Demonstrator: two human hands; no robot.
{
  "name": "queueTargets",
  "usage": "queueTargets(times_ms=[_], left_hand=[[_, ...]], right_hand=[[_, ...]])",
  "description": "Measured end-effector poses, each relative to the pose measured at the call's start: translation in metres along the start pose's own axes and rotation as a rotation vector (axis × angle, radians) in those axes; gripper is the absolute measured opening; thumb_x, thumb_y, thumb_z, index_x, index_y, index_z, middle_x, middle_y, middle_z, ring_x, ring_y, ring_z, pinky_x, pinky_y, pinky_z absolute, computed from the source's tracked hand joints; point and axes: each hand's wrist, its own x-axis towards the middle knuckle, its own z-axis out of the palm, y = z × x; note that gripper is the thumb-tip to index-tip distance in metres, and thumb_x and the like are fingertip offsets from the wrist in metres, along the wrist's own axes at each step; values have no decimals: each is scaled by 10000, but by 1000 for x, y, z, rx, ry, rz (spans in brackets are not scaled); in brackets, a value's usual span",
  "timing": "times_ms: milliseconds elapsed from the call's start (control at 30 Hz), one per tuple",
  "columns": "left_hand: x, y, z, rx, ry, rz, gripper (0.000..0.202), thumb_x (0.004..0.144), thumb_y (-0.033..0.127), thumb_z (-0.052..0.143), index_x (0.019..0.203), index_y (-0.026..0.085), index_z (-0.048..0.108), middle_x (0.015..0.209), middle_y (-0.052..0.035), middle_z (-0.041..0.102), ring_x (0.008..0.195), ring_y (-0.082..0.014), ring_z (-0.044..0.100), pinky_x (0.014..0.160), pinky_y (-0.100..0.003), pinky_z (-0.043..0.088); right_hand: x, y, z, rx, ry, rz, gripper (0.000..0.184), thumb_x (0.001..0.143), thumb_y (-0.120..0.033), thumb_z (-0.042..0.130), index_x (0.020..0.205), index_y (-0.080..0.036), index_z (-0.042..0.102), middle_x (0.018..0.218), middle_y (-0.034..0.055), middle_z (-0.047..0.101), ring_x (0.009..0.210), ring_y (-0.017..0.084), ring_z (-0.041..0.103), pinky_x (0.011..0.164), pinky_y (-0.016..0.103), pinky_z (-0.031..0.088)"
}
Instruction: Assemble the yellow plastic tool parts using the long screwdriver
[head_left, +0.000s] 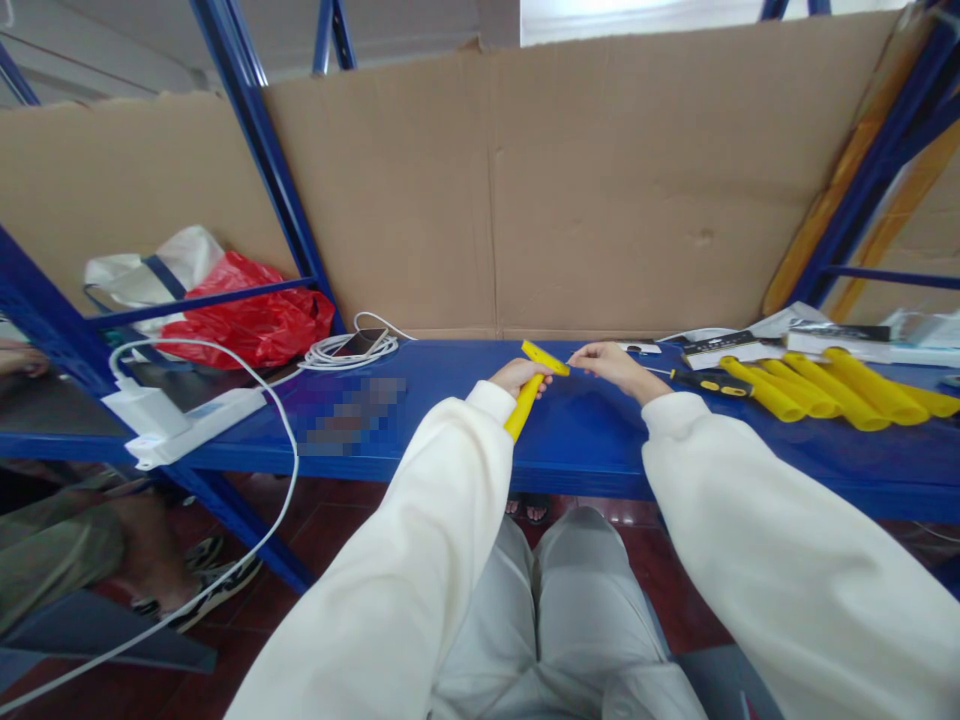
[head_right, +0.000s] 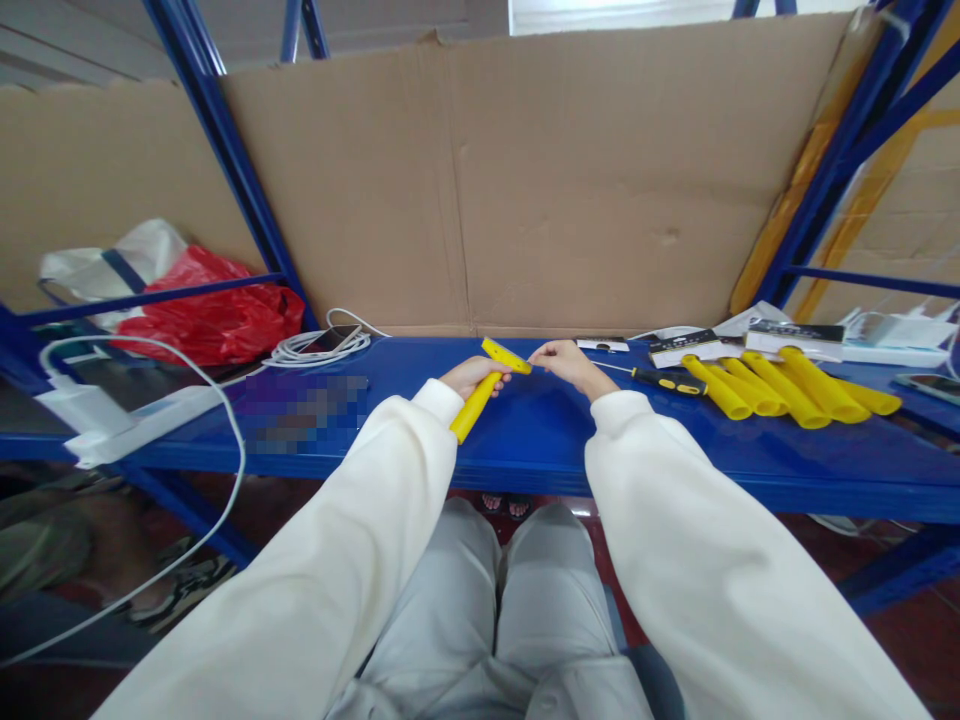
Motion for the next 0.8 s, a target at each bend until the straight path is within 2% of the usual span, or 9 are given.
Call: queueTargets(times_ms=[233,500,700,800], left_hand=[[-5,2,3,23,-20,-1,320,972,15,575,687,159,585,532,32,533,449,-78,444,454,-178,373],[-12,5,7,41,-26,-13,380,1001,10,538,654,164,551,506,36,506,419,-72,425,430,-177,339],[-11,5,8,28,-32,-7,391,1012,13,527,651,164,542,512,34,505,425,-72,416,437,-183,329],[-7,3,6,13,-44,1,343,989,21,568,676,162,560,536,27,525,443,-80,430,456,-188,339]], right_hand=[[-4,-4,1,-70,-31,56,179,686,-333,840,679,-190,734,700,19,696,617,132,534,638,287,486],[-2,2,3,-24,-108,27,245,652,-400,830,685,-192,706,711,23,681,653,135,527,638,282,467],[-2,2,5,1,-113,49,216,691,-329,845,699,-199,672,689,5,644,670,144,544,689,292,494],[0,4,7,10,-61,55,182,706,-250,827,736,-204,653,720,-2,647,713,150,576,743,293,518]])
